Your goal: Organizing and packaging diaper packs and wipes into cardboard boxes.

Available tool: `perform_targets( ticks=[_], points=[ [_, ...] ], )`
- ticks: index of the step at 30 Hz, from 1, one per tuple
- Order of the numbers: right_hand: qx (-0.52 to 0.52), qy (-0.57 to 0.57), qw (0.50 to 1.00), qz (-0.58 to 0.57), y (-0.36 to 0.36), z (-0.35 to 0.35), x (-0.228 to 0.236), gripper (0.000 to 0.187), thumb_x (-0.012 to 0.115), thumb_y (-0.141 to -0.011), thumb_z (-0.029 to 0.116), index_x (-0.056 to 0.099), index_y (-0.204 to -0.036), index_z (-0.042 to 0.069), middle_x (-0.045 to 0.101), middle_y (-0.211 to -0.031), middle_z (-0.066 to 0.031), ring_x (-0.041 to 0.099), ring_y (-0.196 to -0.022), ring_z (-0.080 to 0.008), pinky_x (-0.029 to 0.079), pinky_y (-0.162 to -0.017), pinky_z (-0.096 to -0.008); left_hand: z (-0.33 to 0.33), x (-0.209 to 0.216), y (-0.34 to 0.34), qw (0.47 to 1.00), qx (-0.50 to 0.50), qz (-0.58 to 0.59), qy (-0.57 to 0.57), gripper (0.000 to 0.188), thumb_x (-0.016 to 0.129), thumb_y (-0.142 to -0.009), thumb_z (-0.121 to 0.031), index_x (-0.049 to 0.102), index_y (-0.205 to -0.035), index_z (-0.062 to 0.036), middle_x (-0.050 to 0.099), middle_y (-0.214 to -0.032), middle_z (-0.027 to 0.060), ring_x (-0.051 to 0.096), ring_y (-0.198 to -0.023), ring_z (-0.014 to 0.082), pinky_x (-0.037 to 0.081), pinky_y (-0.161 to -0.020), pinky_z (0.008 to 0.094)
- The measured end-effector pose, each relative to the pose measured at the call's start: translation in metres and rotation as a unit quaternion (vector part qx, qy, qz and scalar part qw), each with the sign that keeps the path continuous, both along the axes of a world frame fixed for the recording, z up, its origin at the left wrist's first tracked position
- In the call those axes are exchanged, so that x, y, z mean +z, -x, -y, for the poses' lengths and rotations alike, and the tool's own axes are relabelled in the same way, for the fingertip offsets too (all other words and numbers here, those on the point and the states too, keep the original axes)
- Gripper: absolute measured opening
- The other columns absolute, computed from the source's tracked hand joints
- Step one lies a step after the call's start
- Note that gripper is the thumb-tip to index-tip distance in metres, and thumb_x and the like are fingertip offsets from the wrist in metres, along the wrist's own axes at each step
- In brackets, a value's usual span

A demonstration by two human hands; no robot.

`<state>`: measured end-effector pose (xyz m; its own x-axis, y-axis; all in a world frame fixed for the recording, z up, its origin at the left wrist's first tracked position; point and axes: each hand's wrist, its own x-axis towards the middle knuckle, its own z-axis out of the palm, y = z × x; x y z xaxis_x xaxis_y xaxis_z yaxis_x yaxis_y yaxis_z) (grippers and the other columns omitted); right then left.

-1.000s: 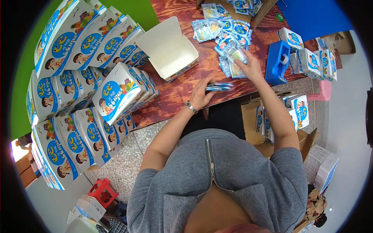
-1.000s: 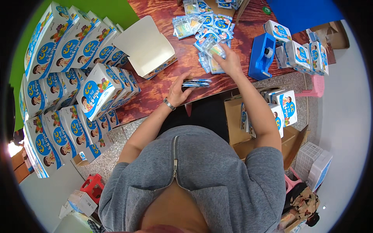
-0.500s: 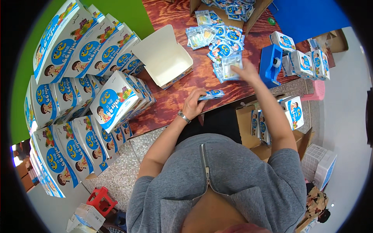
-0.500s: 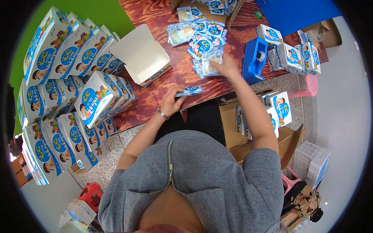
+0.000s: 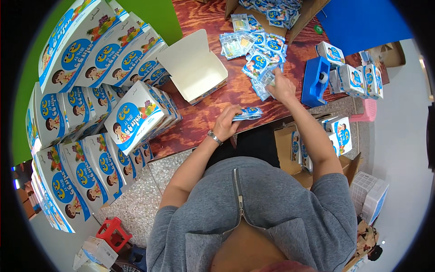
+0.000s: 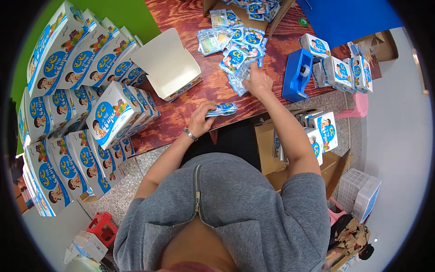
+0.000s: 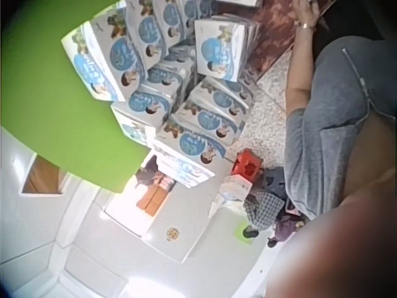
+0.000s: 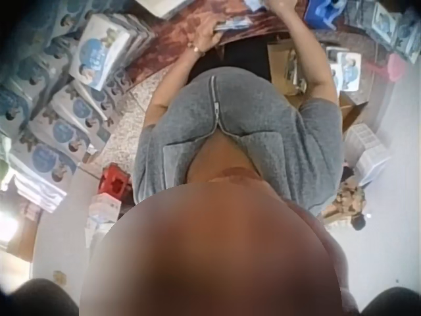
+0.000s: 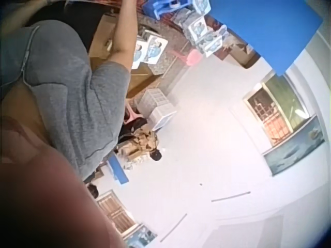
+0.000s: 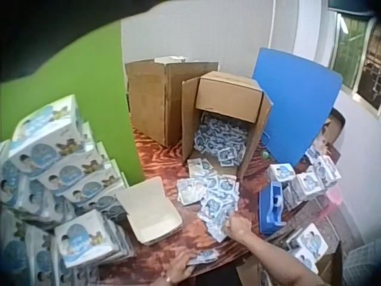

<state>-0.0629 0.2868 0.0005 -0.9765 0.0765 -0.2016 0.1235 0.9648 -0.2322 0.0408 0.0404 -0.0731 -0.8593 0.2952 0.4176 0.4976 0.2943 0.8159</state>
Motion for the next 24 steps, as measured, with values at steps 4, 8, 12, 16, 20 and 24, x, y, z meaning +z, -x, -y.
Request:
perform_targets(
  ticks=[4,8,12,16,20,24],
  points=[
    [-0.008,0.107,0.994,-0.027,0.007,-0.027,-0.011,0.064,0.080,-0.077,0.029,0.049,-0.128,0.006,0.068,-0.104,-0.0241,0.068,-0.098,-0.0386,0.052,-0.088,-0.0463,0.000,0.001,0.000,1.000,0.003,-0.001,0.000,0.035,0.072,-0.073,0.005,0.060,-0.105,-0.0037,0.066,-0.113,0.0148,0.064,-0.105,0.0344,0.054,-0.085,0.0394],
    [-0.038,0.361,0.932,-0.022,0.032,-0.048,0.001,0.066,0.080,-0.078,0.029,0.051,-0.132,0.006,0.067,-0.107,-0.0241,0.067,-0.102,-0.0402,0.052,-0.087,-0.0398,0.001,-0.003,-0.002,1.000,0.003,-0.002,-0.002,0.035,0.071,-0.072,0.006,0.060,-0.104,-0.0037,0.066,-0.112,0.0152,0.064,-0.105,0.0345,0.054,-0.085,0.0394],
    [0.238,0.115,0.960,-0.092,0.059,-0.009,0.031,0.068,0.077,-0.078,0.021,0.048,-0.139,0.014,0.068,-0.105,-0.0178,0.067,-0.098,-0.0377,0.053,-0.085,-0.0424,0.000,0.003,0.001,1.000,-0.006,0.001,-0.002,0.035,0.071,-0.072,0.006,0.060,-0.104,-0.0036,0.066,-0.113,0.0158,0.064,-0.105,0.0349,0.054,-0.086,0.0393],
    [0.405,-0.179,0.894,-0.061,0.093,0.017,0.003,0.059,0.077,-0.073,0.018,0.058,-0.128,0.013,0.063,-0.106,-0.0112,0.060,-0.106,-0.0321,0.051,-0.083,-0.0445,-0.004,0.005,0.003,1.000,-0.012,-0.011,0.000,0.036,0.070,-0.071,0.007,0.060,-0.104,-0.0036,0.066,-0.113,0.0158,0.064,-0.105,0.0350,0.054,-0.086,0.0392],
    [0.437,-0.195,0.874,-0.081,0.085,0.025,0.035,0.035,0.073,-0.079,0.023,0.067,-0.113,0.016,0.058,-0.124,-0.0065,0.051,-0.124,-0.0269,0.048,-0.092,-0.0450,0.000,0.005,0.000,1.000,0.000,0.000,0.009,0.036,0.069,-0.071,0.008,0.059,-0.104,-0.0034,0.065,-0.112,0.0155,0.064,-0.105,0.0352,0.054,-0.087,0.0392],
    [0.123,0.107,0.985,-0.053,0.050,-0.007,0.049,0.047,0.076,-0.079,0.040,0.067,-0.110,0.007,0.069,-0.111,-0.0138,0.064,-0.108,-0.0366,0.051,-0.088,-0.0444,0.004,0.004,-0.002,1.000,0.003,-0.005,0.005,0.036,0.068,-0.072,0.008,0.059,-0.104,-0.0032,0.065,-0.112,0.0157,0.064,-0.105,0.0352,0.054,-0.087,0.0395]
  ],
)
